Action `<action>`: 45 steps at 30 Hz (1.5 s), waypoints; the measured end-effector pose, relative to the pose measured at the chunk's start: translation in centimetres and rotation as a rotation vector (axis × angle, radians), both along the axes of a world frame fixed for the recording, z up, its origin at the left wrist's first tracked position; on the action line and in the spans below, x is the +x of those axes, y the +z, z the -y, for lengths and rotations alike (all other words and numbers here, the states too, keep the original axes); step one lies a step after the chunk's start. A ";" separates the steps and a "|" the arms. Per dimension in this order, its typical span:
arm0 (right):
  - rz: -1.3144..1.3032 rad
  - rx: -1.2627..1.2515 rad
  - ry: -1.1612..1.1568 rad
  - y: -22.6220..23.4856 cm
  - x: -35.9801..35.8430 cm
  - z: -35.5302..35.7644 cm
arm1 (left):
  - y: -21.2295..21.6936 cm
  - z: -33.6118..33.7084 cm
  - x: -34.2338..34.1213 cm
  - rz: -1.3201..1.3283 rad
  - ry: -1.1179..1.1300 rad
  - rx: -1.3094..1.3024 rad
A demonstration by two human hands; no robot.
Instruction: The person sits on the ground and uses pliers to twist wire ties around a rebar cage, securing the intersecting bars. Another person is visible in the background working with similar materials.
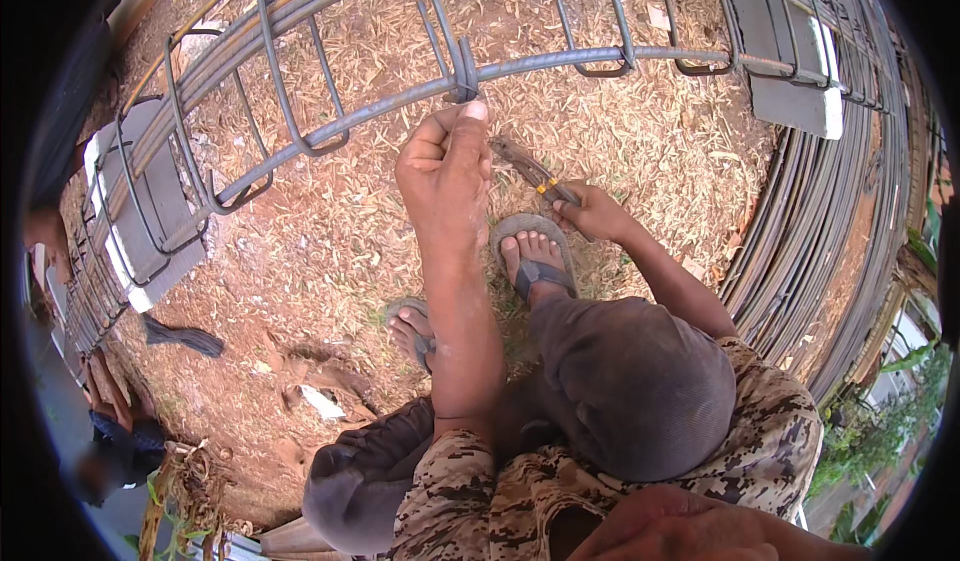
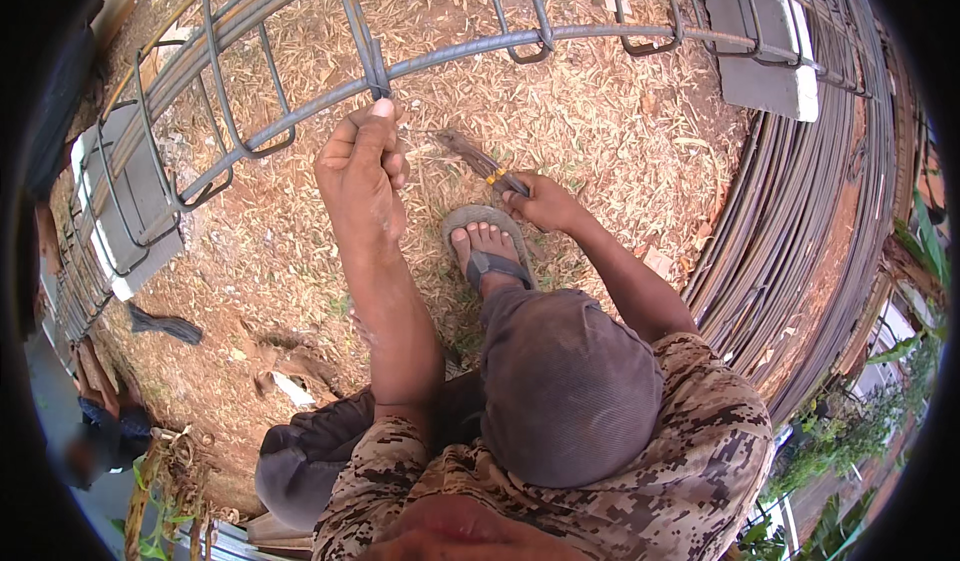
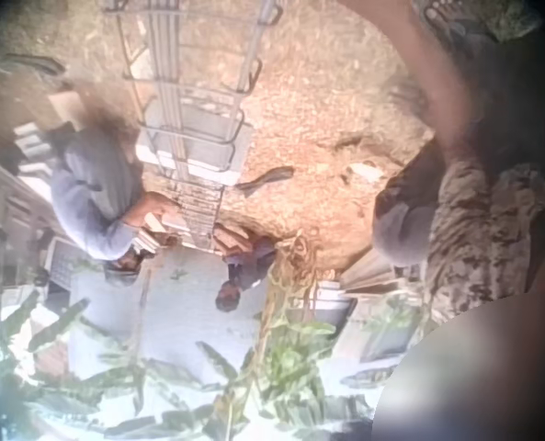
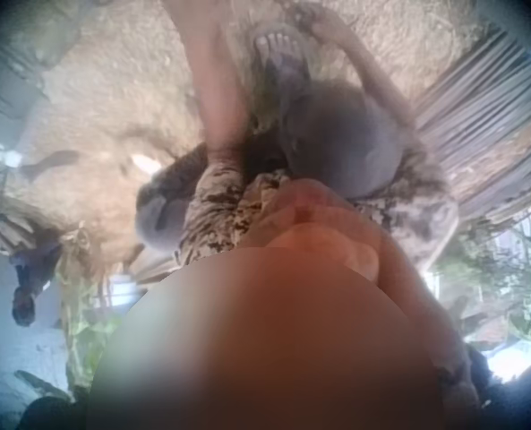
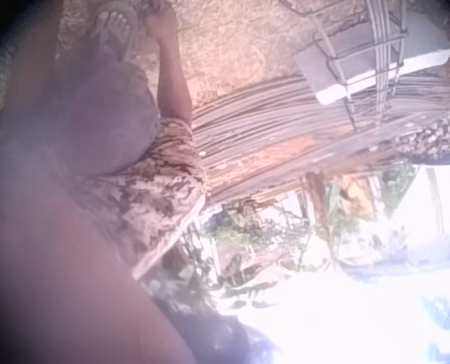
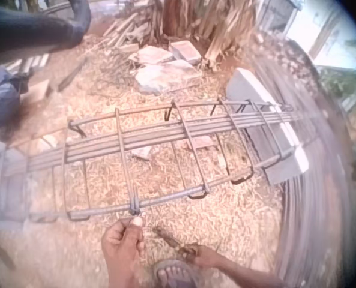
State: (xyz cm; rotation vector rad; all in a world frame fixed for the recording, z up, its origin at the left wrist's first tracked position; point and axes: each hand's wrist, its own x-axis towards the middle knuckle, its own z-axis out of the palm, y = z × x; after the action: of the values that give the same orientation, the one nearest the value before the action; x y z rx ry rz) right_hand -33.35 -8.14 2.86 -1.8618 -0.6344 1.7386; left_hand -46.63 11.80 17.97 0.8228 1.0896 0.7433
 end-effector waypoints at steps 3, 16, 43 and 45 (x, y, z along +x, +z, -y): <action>-0.073 0.007 -0.019 -0.3 0.4 -0.4 | 1.1 1.7 2.5 -0.133 0.138 0.138; -0.214 -0.032 -0.178 -1.2 1.2 -0.5 | -6.7 -1.0 -1.9 -0.898 -0.830 0.208; 1.125 -0.287 0.305 3.9 -7.6 -3.6 | -13.4 -22.2 -71.4 -1.772 0.032 -0.222; 0.958 -0.150 0.176 6.1 -11.1 -5.5 | -13.1 -23.6 -70.5 -1.767 0.102 -0.327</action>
State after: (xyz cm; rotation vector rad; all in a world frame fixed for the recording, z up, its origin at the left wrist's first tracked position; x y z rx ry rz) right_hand -44.43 -2.60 8.95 -2.7936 -1.0441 0.8936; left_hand -117.15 35.43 4.88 1.0780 2.7086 -0.3400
